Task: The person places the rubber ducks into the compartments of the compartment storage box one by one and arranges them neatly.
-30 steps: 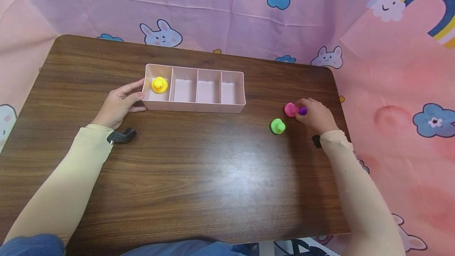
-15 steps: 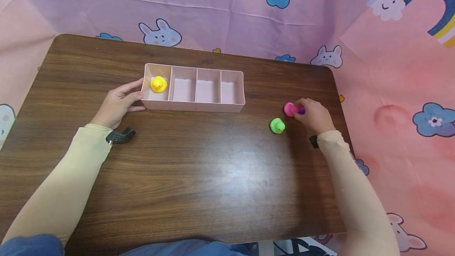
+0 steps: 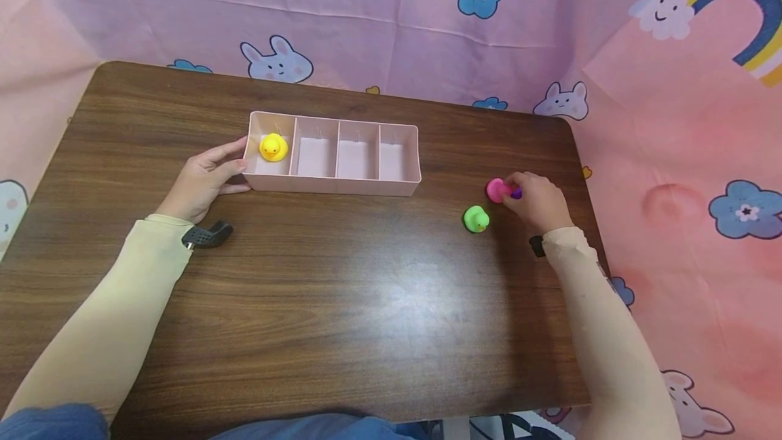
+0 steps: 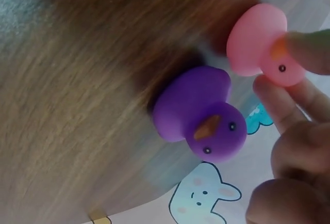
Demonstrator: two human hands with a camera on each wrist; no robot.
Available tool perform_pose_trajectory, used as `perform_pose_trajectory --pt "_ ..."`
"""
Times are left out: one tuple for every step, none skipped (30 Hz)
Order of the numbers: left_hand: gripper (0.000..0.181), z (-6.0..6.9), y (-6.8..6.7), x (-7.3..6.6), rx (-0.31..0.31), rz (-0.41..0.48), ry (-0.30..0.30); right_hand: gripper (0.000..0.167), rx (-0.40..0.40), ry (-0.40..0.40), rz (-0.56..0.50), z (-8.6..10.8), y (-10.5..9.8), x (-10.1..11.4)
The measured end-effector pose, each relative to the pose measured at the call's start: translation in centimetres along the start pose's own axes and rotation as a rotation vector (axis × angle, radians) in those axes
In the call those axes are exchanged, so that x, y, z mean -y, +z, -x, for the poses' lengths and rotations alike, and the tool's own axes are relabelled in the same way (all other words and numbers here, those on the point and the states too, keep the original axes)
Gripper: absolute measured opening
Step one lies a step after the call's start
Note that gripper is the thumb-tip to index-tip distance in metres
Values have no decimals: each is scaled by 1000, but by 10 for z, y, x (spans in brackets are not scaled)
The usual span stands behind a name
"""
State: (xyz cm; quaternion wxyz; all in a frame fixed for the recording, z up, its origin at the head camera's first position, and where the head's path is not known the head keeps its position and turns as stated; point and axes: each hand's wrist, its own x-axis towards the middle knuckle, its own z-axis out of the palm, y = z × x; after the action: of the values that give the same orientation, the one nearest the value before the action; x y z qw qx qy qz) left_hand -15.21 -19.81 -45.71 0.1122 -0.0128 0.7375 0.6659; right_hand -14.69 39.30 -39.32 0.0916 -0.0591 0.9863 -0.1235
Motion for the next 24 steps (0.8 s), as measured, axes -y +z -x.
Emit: perform_pose_trajectory --pt "54 0 0 0 1 0 0 34 -6 -5 4 0 0 0" --pt "54 0 0 0 -2 -2 -1 34 -11 -8 10 0 -1 -1" --pt "54 0 0 0 -3 -5 -2 33 -20 -9 13 0 -1 -1" --pt "54 0 1 0 -5 -8 -4 33 -30 -10 12 0 -3 0" --pt "54 0 1 0 -6 -10 -5 32 -42 -11 8 0 -4 0" --pt "54 0 1 0 -6 -13 -7 32 -54 -12 2 0 -6 2" --pt "54 0 1 0 -6 -14 -7 32 -67 -13 -6 0 -9 3" --pt "54 0 1 0 -8 -13 -9 32 -79 -14 -13 0 -12 6" --pt "54 0 1 0 -7 -13 -10 31 -93 -20 -23 0 -15 8" --pt "54 0 1 1 -5 -12 -11 32 -105 -27 -34 0 -17 11" --pt "54 1 1 1 -4 -10 -12 32 -115 -30 -46 0 -20 14" --pt "54 1 1 1 -3 -9 -13 32 -125 -37 -59 0 -23 18" --pt "54 1 1 0 -2 -10 -13 32 -133 -46 -69 0 -25 22" --pt "54 1 1 0 -1 -6 -12 32 -147 -57 -79 0 -27 26" --pt "54 2 1 0 0 -4 -12 31 -163 -73 -89 0 -28 30" --pt "54 2 0 -1 2 -1 -12 30 -183 -89 -104 -1 -29 34" --pt "54 3 0 -1 3 1 -13 29 -206 -109 -117 -1 -29 38" --pt "54 2 0 -2 5 1 -15 28 -230 -132 -122 -2 -29 41" --pt "54 2 0 -2 4 0 -13 28 -259 -156 -126 -3 -29 45" --pt "54 3 0 -2 5 4 -13 27 -284 -174 -136 -3 -28 49" --pt "54 2 0 -2 5 3 -13 27 -308 -196 -141 -4 -27 52" --pt "54 2 0 -2 5 3 -14 27 -330 -215 -147 -4 -27 56" --pt "54 2 0 -2 4 1 -13 27 -349 -231 -148 -5 -27 59" --pt "54 2 0 -2 3 0 -13 26 -365 -247 -145 -5 -27 63"
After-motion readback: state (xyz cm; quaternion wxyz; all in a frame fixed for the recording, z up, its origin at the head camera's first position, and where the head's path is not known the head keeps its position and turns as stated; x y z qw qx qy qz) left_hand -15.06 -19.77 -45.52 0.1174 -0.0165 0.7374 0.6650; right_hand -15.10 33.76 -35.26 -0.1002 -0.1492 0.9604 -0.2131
